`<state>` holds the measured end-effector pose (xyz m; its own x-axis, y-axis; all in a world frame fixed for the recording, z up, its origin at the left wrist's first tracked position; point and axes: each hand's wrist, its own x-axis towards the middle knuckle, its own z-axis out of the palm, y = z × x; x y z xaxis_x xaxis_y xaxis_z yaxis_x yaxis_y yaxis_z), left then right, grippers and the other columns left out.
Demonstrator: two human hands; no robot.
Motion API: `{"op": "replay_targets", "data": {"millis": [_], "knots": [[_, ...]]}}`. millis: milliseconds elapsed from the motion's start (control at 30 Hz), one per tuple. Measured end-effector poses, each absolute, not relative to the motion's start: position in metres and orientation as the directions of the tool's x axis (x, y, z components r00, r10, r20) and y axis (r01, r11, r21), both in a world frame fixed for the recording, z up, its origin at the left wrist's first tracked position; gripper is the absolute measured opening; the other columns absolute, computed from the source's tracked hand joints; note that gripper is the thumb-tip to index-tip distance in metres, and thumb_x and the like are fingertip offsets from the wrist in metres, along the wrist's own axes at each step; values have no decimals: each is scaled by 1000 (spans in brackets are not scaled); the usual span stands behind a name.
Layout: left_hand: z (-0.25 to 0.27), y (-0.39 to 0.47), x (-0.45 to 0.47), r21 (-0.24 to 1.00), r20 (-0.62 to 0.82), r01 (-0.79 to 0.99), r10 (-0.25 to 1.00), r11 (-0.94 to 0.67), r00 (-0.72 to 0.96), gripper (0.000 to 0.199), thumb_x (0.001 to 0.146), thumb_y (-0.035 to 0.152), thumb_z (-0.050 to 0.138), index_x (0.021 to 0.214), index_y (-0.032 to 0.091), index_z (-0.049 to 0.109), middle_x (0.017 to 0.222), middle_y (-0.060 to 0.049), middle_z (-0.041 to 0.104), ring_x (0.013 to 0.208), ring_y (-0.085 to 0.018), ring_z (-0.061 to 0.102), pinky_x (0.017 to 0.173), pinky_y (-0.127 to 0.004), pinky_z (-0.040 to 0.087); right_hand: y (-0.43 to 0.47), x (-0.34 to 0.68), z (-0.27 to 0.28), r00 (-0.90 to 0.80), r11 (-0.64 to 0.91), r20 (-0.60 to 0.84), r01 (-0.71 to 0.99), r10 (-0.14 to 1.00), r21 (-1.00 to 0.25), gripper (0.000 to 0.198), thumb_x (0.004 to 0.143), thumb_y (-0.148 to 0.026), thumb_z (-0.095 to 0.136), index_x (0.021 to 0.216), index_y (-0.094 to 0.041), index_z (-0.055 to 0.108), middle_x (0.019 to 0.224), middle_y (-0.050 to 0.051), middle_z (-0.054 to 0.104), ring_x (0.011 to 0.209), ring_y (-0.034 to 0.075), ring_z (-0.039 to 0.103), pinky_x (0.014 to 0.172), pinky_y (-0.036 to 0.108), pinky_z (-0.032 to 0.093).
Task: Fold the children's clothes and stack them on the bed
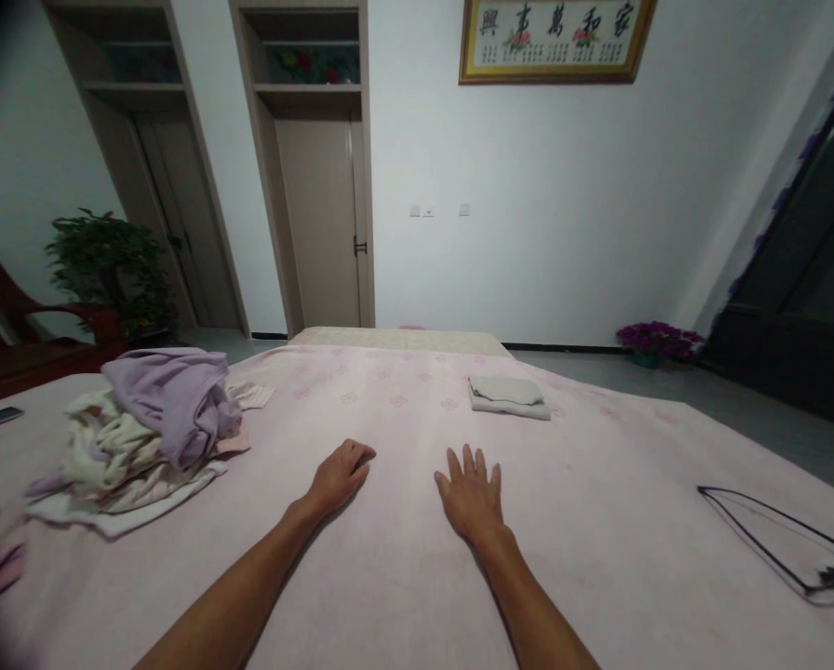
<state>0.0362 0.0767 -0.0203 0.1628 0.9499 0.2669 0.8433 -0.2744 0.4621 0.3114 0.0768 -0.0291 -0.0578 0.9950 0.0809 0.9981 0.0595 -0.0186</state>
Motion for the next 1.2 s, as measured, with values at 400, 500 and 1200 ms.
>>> {"op": "replay_targets", "data": {"millis": [400, 500, 1200], "knots": [[-22, 40, 39, 254, 305, 900, 913, -354, 272, 41, 97, 26, 45, 136, 23, 56, 137, -10, 54, 121, -25, 50, 104, -40, 38, 75, 315, -30, -63, 68, 147, 997, 987, -28, 59, 102, -49, 27, 154, -22, 36, 162, 11, 28, 150, 31, 20, 118, 56, 11], [-19, 39, 41, 254, 297, 905, 918, -341, 263, 41, 96, 26, 46, 136, 24, 57, 138, -9, 55, 121, -25, 50, 105, -40, 38, 75, 317, -29, -56, 63, 150, 997, 987, -37, 58, 102, -48, 28, 153, -22, 39, 161, 10, 30, 149, 30, 22, 118, 54, 12], [-22, 32, 46, 287, 325, 882, 904, -374, 278, 42, 94, 21, 48, 134, 24, 57, 139, -9, 56, 126, -26, 49, 112, -45, 37, 85, 337, -44, -133, 159, 233, 982, 964, -98, 53, 98, -42, 33, 143, -23, 53, 155, 5, 43, 146, 26, 32, 121, 50, 17]]}}
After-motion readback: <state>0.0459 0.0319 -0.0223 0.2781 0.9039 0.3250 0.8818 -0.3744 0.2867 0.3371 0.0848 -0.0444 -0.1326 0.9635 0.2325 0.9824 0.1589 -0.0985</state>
